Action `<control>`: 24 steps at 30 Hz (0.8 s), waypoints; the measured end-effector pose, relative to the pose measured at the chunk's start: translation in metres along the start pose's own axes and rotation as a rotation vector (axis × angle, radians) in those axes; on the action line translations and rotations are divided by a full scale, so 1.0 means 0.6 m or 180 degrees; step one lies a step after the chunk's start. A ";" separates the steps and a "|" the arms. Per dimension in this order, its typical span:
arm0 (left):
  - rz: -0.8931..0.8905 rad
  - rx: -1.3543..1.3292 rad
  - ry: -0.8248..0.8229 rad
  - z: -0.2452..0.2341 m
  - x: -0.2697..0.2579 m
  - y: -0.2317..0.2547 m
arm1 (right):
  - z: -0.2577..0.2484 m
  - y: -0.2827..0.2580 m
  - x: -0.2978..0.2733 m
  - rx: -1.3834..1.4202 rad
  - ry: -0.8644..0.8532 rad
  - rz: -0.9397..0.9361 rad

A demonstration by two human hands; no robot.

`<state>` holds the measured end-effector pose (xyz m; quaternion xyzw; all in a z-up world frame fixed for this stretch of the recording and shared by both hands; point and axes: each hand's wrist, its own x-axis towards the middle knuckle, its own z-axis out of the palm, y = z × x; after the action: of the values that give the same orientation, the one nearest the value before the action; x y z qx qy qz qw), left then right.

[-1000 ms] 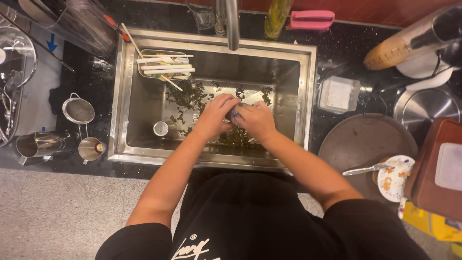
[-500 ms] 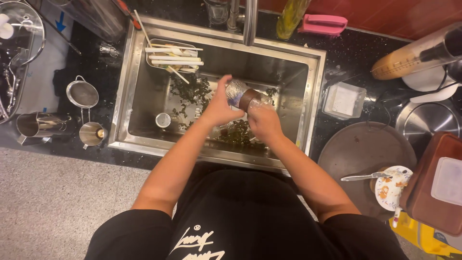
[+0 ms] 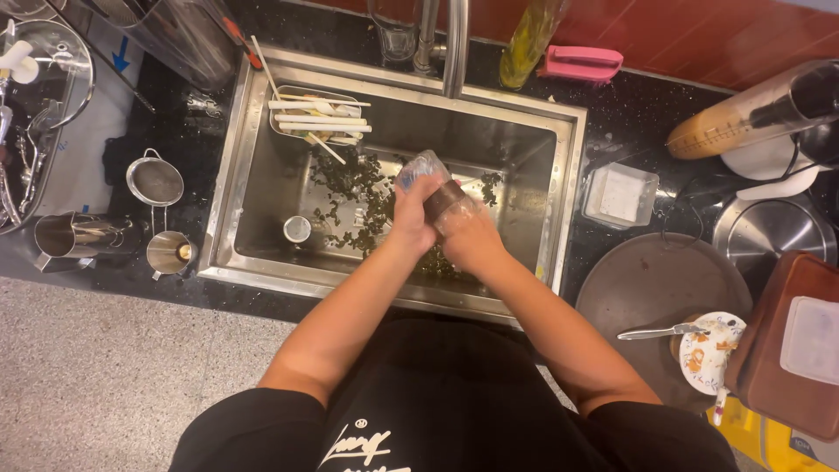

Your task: Washing and rinsing glassware in a sink using a sponge.

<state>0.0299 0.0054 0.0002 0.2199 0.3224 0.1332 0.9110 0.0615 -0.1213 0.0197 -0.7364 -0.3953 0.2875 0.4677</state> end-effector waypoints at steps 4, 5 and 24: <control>-0.0283 -0.0408 0.0111 0.002 0.005 0.004 | 0.012 0.007 -0.001 -0.2311 0.0181 -0.0355; -0.0423 -0.0354 0.0240 0.002 0.001 0.012 | 0.019 0.010 0.000 -0.1601 0.0059 -0.0028; -0.0354 -0.0088 0.0294 -0.027 0.022 0.025 | 0.006 0.006 -0.006 -0.0849 -0.0385 0.0180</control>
<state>0.0281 0.0285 -0.0106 0.1827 0.3740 0.0968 0.9041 0.0578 -0.1238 0.0151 -0.7842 -0.4366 0.2894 0.3327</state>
